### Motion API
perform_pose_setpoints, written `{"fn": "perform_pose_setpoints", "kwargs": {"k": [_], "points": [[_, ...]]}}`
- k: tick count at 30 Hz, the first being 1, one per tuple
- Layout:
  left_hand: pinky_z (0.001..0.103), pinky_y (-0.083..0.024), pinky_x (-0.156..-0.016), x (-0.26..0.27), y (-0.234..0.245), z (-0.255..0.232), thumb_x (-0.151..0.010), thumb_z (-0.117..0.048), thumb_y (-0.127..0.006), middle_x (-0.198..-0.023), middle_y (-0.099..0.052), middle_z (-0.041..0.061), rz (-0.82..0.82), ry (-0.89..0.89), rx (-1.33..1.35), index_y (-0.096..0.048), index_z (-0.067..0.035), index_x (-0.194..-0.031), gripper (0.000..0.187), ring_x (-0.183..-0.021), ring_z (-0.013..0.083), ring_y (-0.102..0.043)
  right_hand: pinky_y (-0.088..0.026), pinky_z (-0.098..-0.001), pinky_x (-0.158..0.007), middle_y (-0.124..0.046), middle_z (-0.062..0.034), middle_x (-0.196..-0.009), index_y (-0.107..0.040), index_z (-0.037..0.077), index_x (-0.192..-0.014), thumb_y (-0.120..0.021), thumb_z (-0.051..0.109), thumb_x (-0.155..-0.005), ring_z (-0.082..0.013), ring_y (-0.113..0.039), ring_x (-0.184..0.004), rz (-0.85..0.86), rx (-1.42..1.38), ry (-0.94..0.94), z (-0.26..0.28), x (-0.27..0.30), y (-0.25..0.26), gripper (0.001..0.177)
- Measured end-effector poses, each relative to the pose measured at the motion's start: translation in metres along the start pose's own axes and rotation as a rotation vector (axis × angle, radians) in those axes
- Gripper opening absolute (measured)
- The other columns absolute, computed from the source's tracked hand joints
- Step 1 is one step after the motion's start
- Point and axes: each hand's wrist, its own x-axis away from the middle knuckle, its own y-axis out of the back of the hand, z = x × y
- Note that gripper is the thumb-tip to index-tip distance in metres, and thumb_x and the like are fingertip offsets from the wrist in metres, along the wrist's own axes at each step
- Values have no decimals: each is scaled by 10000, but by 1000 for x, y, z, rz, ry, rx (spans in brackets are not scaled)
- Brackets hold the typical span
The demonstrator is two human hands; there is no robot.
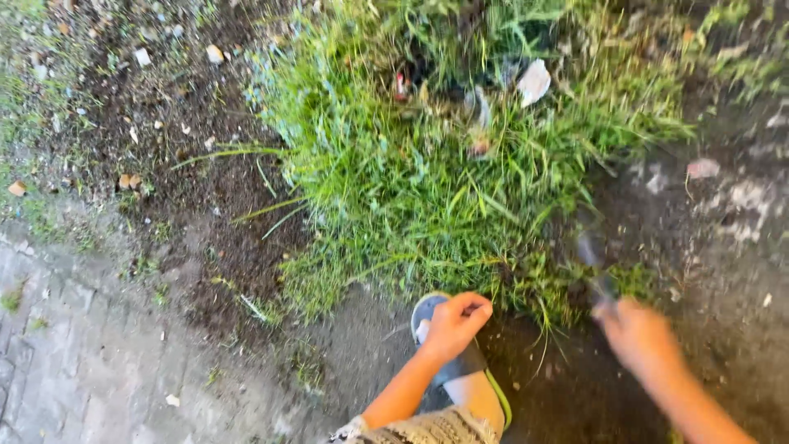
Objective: Cutting and pulling weeds from a patch of ground using a sickle and scissors.
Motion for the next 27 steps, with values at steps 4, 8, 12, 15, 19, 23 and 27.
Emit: {"fn": "perform_pose_setpoints", "kwargs": {"k": [4,8,12,15,19,23,27], "points": [[251,-555,-766,1,3,4,-943,-210,-704,-915,-736,23,16,26,33,-720,-23,-1075,229,-837,73,-669,-600,-470,-596,-686,-131,-631,-691,129,-1042,-580,496,-955,-295,-689,-521,287,-208,-171,43,23,99,393],[251,-550,-774,4,8,4,-957,-205,-701,-923,-733,33,0,15,26,-721,-18,-1076,223,-839,72,-659,-551,-451,-601,-650,-152,-698,-625,45,-971,-533,499,-1147,-320,-657,-594,-69,-58,-236,-2,6,82,495],[254,-550,-770,2,-1,6,-960,-211,-700,-914,-736,41,-2,-5,10,-727,-15,-1064,224,-831,77,-660,-540,-436,-532,-663,-148,-658,-647,27,-937,-512,445,-1097,-291,-657,-522,29,-213,-224,29,6,42,467],[257,-552,-760,0,3,-3,-951,-218,-707,-908,-729,36,-5,14,16,-724,-21,-1065,229,-822,79,-656,-578,-431,-566,-695,-115,-642,-651,138,-999,-534,533,-992,-281,-705,-523,311,-131,-132,40,21,41,413],[257,-555,-769,0,4,4,-950,-223,-704,-918,-727,30,-1,25,26,-721,-26,-1068,230,-833,81,-661,-627,-430,-586,-688,-78,-664,-665,210,-1049,-542,563,-953,-264,-702,-589,346,90,-203,14,25,94,387],[269,-544,-762,10,0,9,-954,-219,-709,-911,-726,40,-11,5,-4,-727,-21,-1075,232,-833,92,-648,-556,-404,-568,-633,-77,-685,-626,102,-971,-503,469,-1095,-231,-642,-577,-35,18,-152,-21,15,37,407],[263,-556,-786,-2,-3,11,-956,-224,-706,-926,-730,29,-10,-20,37,-717,-22,-1071,232,-854,84,-665,-579,-463,-540,-662,-137,-622,-634,135,-1032,-574,534,-957,-301,-661,-524,336,-302,-123,51,24,18,411]]}}
